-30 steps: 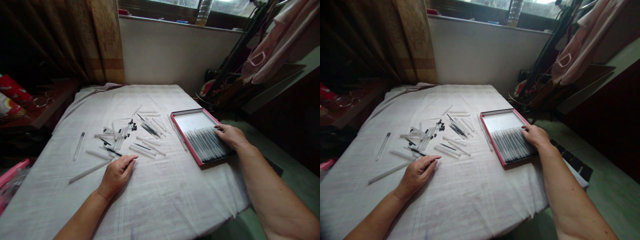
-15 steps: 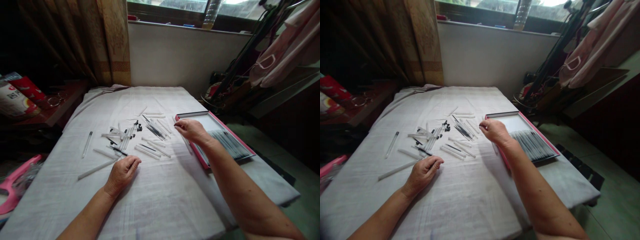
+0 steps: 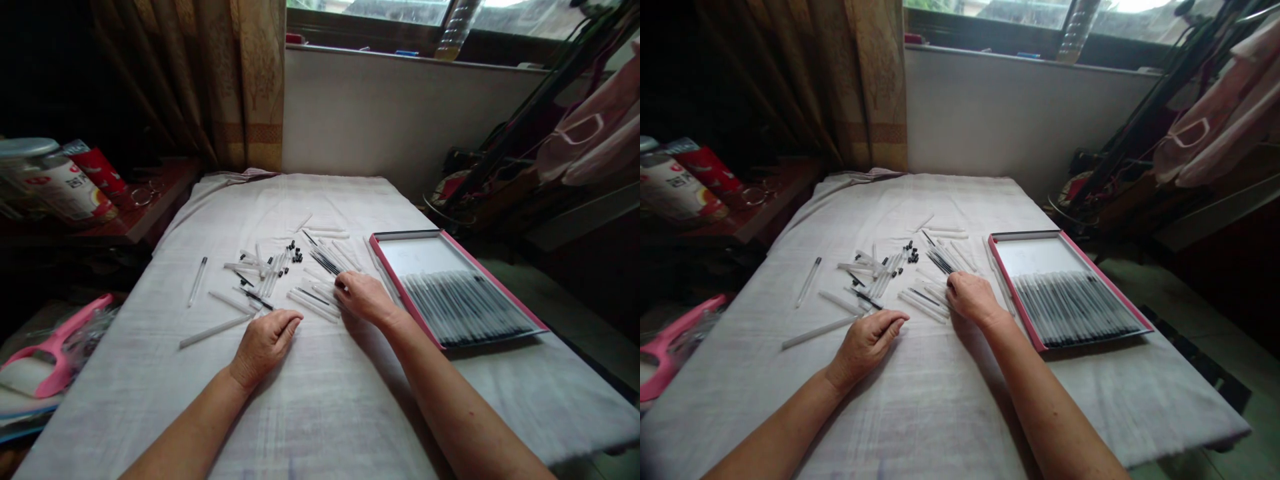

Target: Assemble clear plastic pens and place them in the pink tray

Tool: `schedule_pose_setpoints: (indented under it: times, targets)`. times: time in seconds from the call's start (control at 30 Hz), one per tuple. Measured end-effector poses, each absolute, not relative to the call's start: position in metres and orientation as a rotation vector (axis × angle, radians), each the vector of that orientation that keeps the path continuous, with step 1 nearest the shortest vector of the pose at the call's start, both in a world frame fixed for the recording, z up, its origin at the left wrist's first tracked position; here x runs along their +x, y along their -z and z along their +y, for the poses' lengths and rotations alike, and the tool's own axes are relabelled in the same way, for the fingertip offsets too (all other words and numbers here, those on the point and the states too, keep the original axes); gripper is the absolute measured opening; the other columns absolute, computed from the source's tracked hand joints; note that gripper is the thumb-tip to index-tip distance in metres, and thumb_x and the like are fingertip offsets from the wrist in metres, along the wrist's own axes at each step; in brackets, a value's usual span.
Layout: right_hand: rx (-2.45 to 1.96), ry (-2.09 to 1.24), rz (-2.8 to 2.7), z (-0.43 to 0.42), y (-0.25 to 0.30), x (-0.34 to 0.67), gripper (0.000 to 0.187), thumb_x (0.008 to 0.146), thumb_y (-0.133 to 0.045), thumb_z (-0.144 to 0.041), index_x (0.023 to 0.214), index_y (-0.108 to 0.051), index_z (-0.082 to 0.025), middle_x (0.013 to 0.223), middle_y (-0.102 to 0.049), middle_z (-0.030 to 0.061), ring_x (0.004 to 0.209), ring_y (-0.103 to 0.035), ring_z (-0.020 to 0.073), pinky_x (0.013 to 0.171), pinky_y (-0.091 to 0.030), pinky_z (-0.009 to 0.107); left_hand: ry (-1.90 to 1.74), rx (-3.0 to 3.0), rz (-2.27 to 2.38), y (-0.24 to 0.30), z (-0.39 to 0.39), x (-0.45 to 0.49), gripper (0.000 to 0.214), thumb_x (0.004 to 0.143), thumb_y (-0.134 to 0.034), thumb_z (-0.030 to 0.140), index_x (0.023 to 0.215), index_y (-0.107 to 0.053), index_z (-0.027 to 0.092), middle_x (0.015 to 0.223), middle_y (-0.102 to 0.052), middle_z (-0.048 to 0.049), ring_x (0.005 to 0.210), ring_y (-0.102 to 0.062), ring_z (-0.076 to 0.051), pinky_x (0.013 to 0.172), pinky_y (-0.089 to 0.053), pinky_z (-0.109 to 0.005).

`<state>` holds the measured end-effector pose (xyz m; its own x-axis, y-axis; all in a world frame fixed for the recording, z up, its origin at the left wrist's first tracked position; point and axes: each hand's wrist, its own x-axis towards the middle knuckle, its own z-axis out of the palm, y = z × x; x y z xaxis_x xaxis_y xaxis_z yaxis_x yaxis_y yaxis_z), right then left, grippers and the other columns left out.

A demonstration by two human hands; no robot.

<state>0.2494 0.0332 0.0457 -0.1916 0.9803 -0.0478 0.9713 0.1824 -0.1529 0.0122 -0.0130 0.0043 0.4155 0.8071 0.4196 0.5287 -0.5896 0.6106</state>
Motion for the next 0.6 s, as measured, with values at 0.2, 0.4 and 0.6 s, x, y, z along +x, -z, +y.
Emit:
schedule_pose_setpoints:
  times: [0.2, 0.4, 0.6]
  targets:
    - [-1.605, -0.455, -2.14, 0.015, -0.043, 0.247, 0.007, 0.087, -0.058, -0.023, 0.089, -0.063, -0.019, 0.082, -0.069, 0.002, 0.067, -0.06, 0.0131, 0.064, -0.041, 0.024, -1.11, 2.086, 1.196, -0.001, -0.011, 0.012, 0.027, 0.092, -0.052, 0.026, 0.115, -0.067, 0.021, 0.094, -0.073, -0.0059, 0.083, -0.069, -0.016, 0.076, -0.054, -0.026]
    - [-1.22, -0.48, -2.308, -0.007, -0.037, 0.22, 0.007, 0.087, -0.059, -0.02, 0.091, -0.064, -0.019, 0.081, -0.067, 0.0029, 0.071, -0.06, 0.0136, 0.066, -0.042, 0.024, -1.213, 1.564, 1.135, -0.01, -0.01, 0.013, 0.029, 0.086, -0.062, 0.045, 0.086, -0.071, 0.017, 0.095, -0.071, -0.0085, 0.062, -0.062, -0.012, 0.053, -0.052, -0.022]
    - [-1.382, -0.472, -2.425, 0.005, -0.04, 0.209, 0.017, 0.092, -0.055, -0.026, 0.098, -0.069, -0.02, 0.091, -0.071, 0.006, 0.08, -0.065, 0.0162, 0.068, -0.042, 0.025, -1.219, 1.195, 1.141, -0.021, -0.01, 0.013, 0.045, 0.08, -0.063, 0.059, 0.09, -0.061, 0.016, 0.088, -0.07, -0.0066, 0.052, -0.059, -0.009, 0.038, -0.037, -0.016]
